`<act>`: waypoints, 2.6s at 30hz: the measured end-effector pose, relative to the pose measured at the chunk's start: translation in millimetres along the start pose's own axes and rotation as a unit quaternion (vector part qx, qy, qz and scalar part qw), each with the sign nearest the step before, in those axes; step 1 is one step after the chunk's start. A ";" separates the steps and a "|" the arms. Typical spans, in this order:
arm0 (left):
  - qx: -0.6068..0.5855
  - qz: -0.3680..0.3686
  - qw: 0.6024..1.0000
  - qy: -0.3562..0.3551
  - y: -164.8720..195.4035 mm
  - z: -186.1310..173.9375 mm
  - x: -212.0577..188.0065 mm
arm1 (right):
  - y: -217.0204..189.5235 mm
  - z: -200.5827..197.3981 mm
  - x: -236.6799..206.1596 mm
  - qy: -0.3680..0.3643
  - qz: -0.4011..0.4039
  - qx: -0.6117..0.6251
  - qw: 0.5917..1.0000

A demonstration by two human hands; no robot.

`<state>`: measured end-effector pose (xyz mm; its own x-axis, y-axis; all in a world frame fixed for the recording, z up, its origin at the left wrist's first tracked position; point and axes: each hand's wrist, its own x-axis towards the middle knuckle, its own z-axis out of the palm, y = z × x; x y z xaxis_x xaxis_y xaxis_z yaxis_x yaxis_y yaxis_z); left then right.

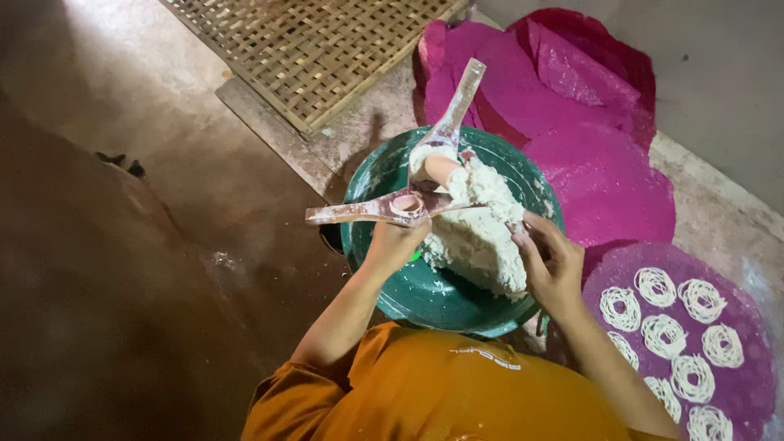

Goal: The person loads white dough from a green basin into a handheld extruder press, then squeezes the press over round pink boards so the extruded strands form spiral nests, repeating the load-and-extrude cycle and adding finished nests to the boards.

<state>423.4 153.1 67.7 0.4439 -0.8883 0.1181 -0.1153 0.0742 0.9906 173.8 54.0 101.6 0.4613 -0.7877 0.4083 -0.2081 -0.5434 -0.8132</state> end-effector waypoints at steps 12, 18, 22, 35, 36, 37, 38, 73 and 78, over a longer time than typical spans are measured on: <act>0.050 0.063 0.995 0.062 -0.5 -4.0 11.3 | -2.5 15.9 -0.6 0.006 0.007 -0.044 0.999; 0.336 0.208 0.903 0.170 42.1 -26.2 14.6 | -18.2 -8.9 33.6 -0.194 0.045 -0.021 0.980; 0.508 0.012 0.861 0.024 69.7 -31.8 8.0 | -53.6 -27.5 91.8 -0.426 0.004 -0.027 0.904; 0.307 0.023 0.947 -0.089 26.3 -32.2 8.4 | -134.6 -10.1 77.7 -0.312 -0.393 -0.426 0.753; 0.319 0.023 0.945 -0.065 28.2 -36.2 9.4 | -134.6 -23.3 78.8 -0.310 -0.343 -0.434 0.773; 0.330 0.024 0.943 -0.040 30.1 -37.9 9.9 | -132.6 -31.4 79.1 -0.306 -0.293 -0.442 0.791; 0.343 0.028 0.939 -0.014 31.8 -37.3 10.5 | -128.5 -32.5 79.1 -0.276 -0.253 -0.397 0.838; 0.544 0.309 0.779 0.045 -0.9 -33.4 32.8 | -101.3 -7.1 53.6 -0.240 -0.362 -0.429 0.792; 0.226 0.241 0.939 0.101 -29.1 -107.4 41.9 | -65.2 -37.5 57.9 -0.213 -0.221 -0.457 0.835</act>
<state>540.8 162.4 51.3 0.3987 -0.6930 0.6006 -0.6900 0.2047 0.6942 181.7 32.9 193.7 0.8911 -0.3837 0.2425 -0.4186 -0.9012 0.1124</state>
